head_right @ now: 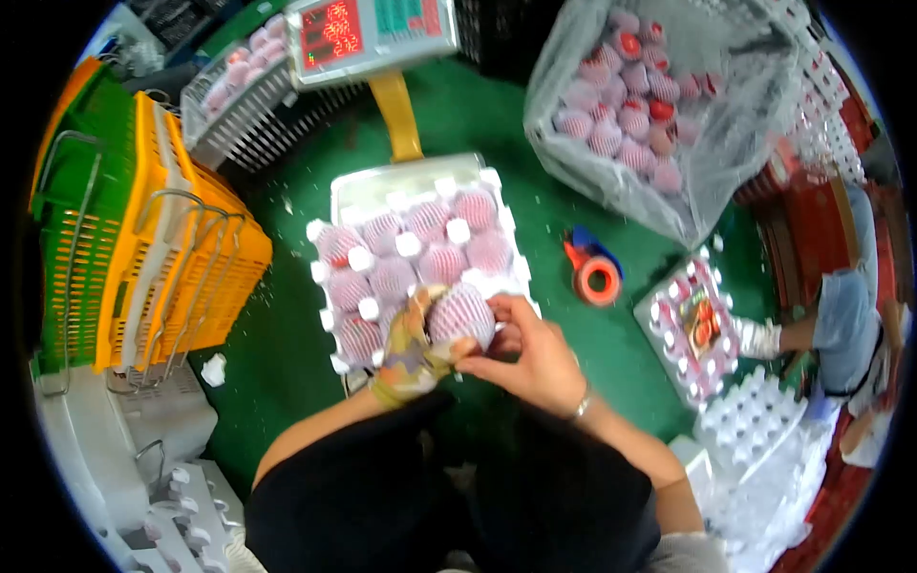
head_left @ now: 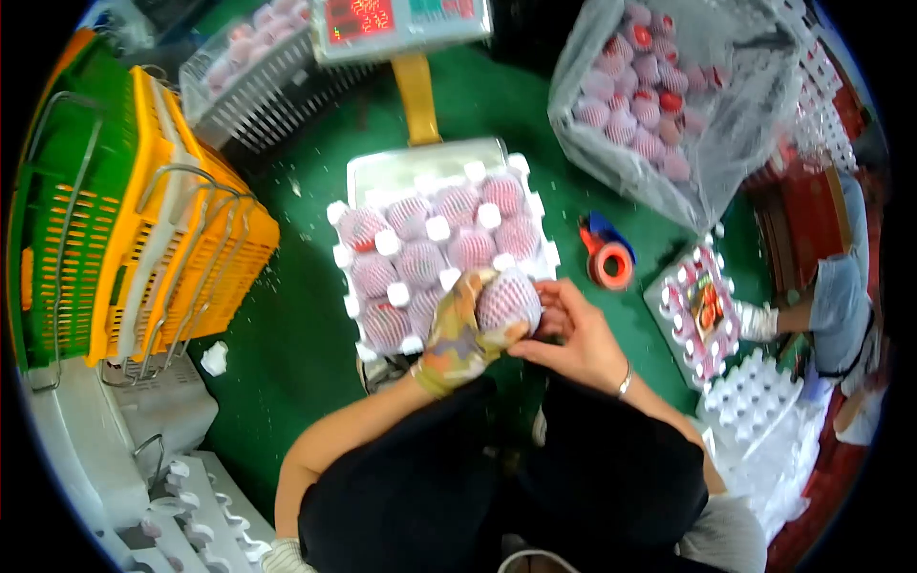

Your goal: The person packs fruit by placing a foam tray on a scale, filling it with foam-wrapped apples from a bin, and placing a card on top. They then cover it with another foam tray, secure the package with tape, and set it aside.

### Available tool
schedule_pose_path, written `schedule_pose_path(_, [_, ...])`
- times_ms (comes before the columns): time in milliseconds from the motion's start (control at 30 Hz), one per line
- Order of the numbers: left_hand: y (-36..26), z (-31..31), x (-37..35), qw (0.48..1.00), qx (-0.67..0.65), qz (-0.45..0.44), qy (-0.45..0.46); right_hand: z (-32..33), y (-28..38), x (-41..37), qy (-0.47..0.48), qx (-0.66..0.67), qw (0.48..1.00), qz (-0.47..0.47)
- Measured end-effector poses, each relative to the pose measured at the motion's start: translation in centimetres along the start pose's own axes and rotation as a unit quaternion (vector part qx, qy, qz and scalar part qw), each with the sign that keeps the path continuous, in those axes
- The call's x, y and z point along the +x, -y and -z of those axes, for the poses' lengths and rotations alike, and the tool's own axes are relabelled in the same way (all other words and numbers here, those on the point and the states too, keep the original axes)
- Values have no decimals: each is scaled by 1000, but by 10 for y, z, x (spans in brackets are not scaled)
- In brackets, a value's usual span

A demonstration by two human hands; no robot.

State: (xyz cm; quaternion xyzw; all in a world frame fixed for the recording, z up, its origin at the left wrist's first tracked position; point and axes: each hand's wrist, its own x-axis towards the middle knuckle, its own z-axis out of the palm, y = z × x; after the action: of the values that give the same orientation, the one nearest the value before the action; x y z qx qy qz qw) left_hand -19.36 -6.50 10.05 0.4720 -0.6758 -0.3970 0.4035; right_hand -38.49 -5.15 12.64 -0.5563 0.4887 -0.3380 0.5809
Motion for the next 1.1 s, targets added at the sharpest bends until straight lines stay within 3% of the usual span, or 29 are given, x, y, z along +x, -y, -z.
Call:
schedule_pose_path(67, [10,-6,-8,982,-139,107,70,7,8,-9,14,-132,991,-15])
schedule_pose_path(100, [20,-11,-20,983,-118,100,96,8,9,-15,10,-128,991,-34])
schedule_pose_path(167, [41,-21,-30,984,-101,86,119,12,13,-15,47,-292,953,60])
schedule_pose_path(233, [42,-24,-35,959,-130,132,215,14,10,-17,65,-293,950,88])
schedule_pose_path(267, [40,-25,-35,959,-130,132,214,16,9,-16,82,-294,944,125])
schedule_pose_path(333, [23,-20,-28,895,-346,205,191,21,4,-12,78,-298,942,130])
schedule_pose_path(367, [29,-16,-23,881,-362,232,197,25,0,-6,17,-316,939,134])
schedule_pose_path(400, [21,-3,-21,900,-360,195,151,29,-4,1,-46,-333,932,136])
schedule_pose_path(467, [25,22,-19,949,-261,157,85,33,-15,19,-71,-354,924,131])
schedule_pose_path(567, [33,49,-26,953,-256,156,-33,28,-27,34,-50,-480,862,152])
schedule_pose_path(633, [41,64,-31,947,-286,124,-81,21,-32,31,-54,-469,870,139])
schedule_pose_path(667, [40,69,-34,937,-283,162,-123,19,-35,29,-60,-463,876,122])
schedule_pose_path(733, [51,79,-43,947,-221,170,-161,19,-40,31,-36,-463,877,124])
schedule_pose_path(800, [57,86,-48,947,-214,168,-169,17,-54,34,-16,-513,847,137])
schedule_pose_path(933, [62,90,-50,943,-201,176,-197,20,-61,24,-18,-525,840,132])
schedule_pose_path(1000, [64,98,-53,945,-178,172,-215,22,-58,16,10,-551,817,166])
schedule_pose_path(1033, [60,103,-54,951,-148,158,-220,22,-58,6,16,-607,781,149])
schedule_pose_path(1100, [57,112,-58,945,-115,183,-246,23,-68,-5,21,-641,755,135])
